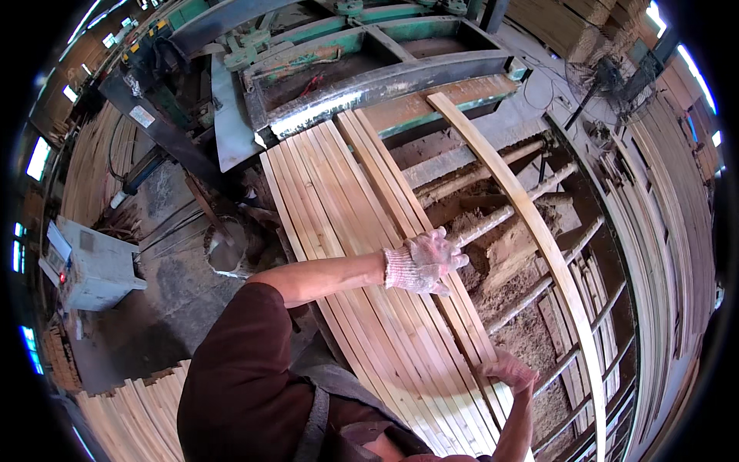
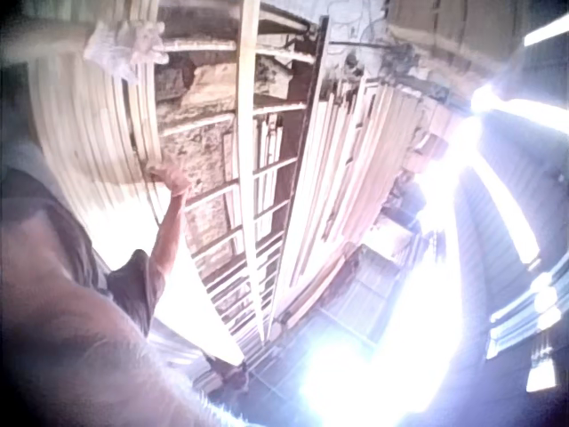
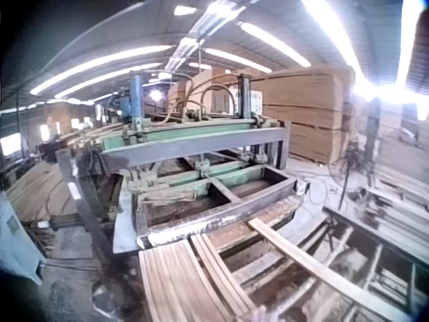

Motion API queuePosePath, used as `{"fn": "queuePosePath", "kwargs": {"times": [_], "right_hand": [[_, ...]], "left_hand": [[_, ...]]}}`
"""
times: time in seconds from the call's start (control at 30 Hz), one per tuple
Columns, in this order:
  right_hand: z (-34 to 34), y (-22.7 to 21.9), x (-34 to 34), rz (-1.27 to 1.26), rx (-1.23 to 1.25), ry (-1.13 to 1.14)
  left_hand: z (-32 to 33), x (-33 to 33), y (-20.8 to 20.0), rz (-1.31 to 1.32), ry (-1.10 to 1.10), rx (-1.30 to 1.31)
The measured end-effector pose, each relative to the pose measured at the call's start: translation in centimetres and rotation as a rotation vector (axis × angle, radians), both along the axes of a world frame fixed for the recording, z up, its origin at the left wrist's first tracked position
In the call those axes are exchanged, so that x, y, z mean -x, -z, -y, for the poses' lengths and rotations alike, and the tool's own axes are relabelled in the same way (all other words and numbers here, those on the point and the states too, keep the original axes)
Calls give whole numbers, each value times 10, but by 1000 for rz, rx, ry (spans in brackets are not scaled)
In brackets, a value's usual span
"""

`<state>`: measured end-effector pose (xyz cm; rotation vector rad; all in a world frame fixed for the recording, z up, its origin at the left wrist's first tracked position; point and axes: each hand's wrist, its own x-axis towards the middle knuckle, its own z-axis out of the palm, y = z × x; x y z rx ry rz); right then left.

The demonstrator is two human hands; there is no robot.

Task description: The person picks up long wooden planks from a stack and places them onto a metal rack. They stir a white liquid in a bucket and use a paint roller to apply the liquid to the planks. The person repeats this process, handling the planks and applying the coating systematically.

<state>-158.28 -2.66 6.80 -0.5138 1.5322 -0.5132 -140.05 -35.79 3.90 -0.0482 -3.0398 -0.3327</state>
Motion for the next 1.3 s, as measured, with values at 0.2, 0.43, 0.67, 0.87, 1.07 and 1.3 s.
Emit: {"fn": "queuePosePath", "kwargs": {"times": [0.2, 0.43, 0.67, 0.87, 1.07, 1.3], "right_hand": [[-21, 31, 11, 10, 151, -32], [-22, 27, 2, 119, 126, 38], [-44, 38, -2, 2, 94, 31], [-25, 10, -11, -105, 220, -91], [-50, 40, -16, -17, 250, 55], [-56, 26, -24, -553, 392, -54]], "left_hand": [[-5, -3, 13, -73, -52, 47], [0, -47, -30, 41, -104, -89], [4, -135, -18, -119, -288, -67], [-8, -214, -44, -174, -506, -38], [-85, -235, -34, -308, -514, -126], [-182, -259, -10, -1, -452, -28]]}}
